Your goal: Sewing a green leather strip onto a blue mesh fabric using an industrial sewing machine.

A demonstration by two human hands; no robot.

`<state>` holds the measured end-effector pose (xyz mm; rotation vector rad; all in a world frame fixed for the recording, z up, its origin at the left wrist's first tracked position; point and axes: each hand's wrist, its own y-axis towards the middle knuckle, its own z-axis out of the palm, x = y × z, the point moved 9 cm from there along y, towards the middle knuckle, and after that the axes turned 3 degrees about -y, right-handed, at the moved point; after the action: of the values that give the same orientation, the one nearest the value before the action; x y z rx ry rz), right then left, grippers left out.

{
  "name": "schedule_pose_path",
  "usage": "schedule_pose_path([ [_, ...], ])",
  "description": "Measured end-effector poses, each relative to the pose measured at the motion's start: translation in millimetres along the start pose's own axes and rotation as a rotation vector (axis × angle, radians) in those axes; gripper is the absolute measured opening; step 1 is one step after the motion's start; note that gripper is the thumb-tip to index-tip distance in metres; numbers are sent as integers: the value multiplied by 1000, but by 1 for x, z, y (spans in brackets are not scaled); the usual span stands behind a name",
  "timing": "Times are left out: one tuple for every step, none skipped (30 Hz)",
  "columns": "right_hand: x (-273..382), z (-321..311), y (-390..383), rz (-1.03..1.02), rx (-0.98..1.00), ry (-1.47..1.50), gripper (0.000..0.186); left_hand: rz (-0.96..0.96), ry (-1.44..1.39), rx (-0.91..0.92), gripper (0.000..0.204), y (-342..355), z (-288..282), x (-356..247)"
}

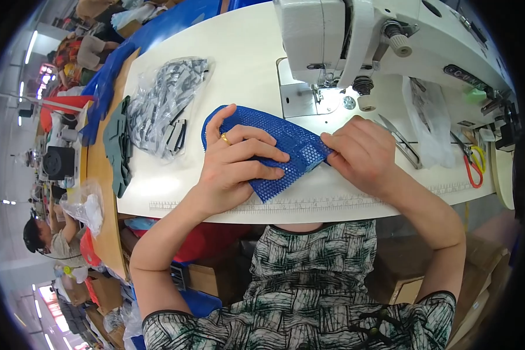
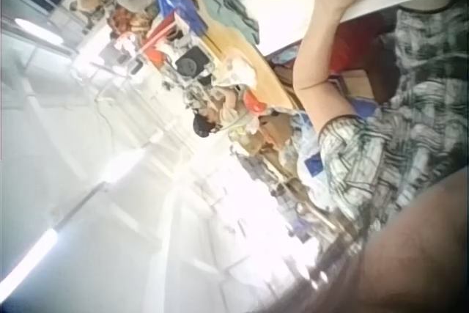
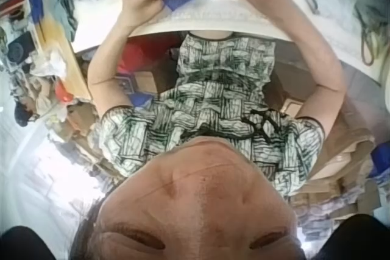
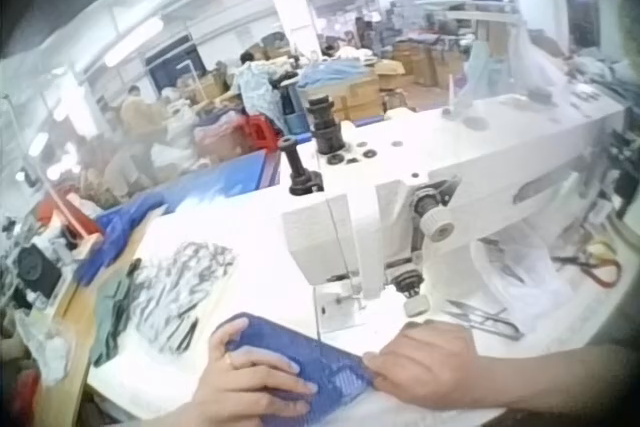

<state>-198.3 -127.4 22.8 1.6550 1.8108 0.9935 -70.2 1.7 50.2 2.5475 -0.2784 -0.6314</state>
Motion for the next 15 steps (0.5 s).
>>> schedule_pose_path([
  [0,0,0,-2,2,-10,33,-74,-3,9,19,0,0,5],
  [-1,-1,0,-7,2,-21,33,-138,-9,-1,23,0,-1,9],
  [-2,0,0,7,24,1,32,-188,-14,-20,29,-1,-4,13],
  [-2,0,0,15,45,25,31,-203,26,-13,31,-2,-6,19],
  [-2,1,0,21,69,60,29,-208,75,-15,33,-2,-12,27],
  [-4,0,1,58,74,89,29,-222,135,-27,35,-4,-20,39],
  [-4,0,2,88,82,129,29,-252,213,-39,30,-5,-32,57],
  [-5,1,3,113,93,173,29,-379,209,-44,27,-6,-43,85],
  [-7,0,4,137,81,196,29,-507,217,-72,26,-6,-54,115],
  [-9,-1,4,182,68,241,30,-599,238,-89,23,-1,-62,143],
  [-9,-1,5,172,64,229,31,-654,266,-124,23,12,-70,169],
  [-11,-1,4,194,52,237,32,-792,99,-159,28,23,-71,200],
  [-10,1,3,187,63,223,29,-869,84,-209,33,39,-73,222],
  [-12,3,0,205,83,216,27,-764,63,-295,30,67,-75,231],
  [-14,3,-3,206,92,206,26,-856,-244,-368,59,81,-65,255],
])
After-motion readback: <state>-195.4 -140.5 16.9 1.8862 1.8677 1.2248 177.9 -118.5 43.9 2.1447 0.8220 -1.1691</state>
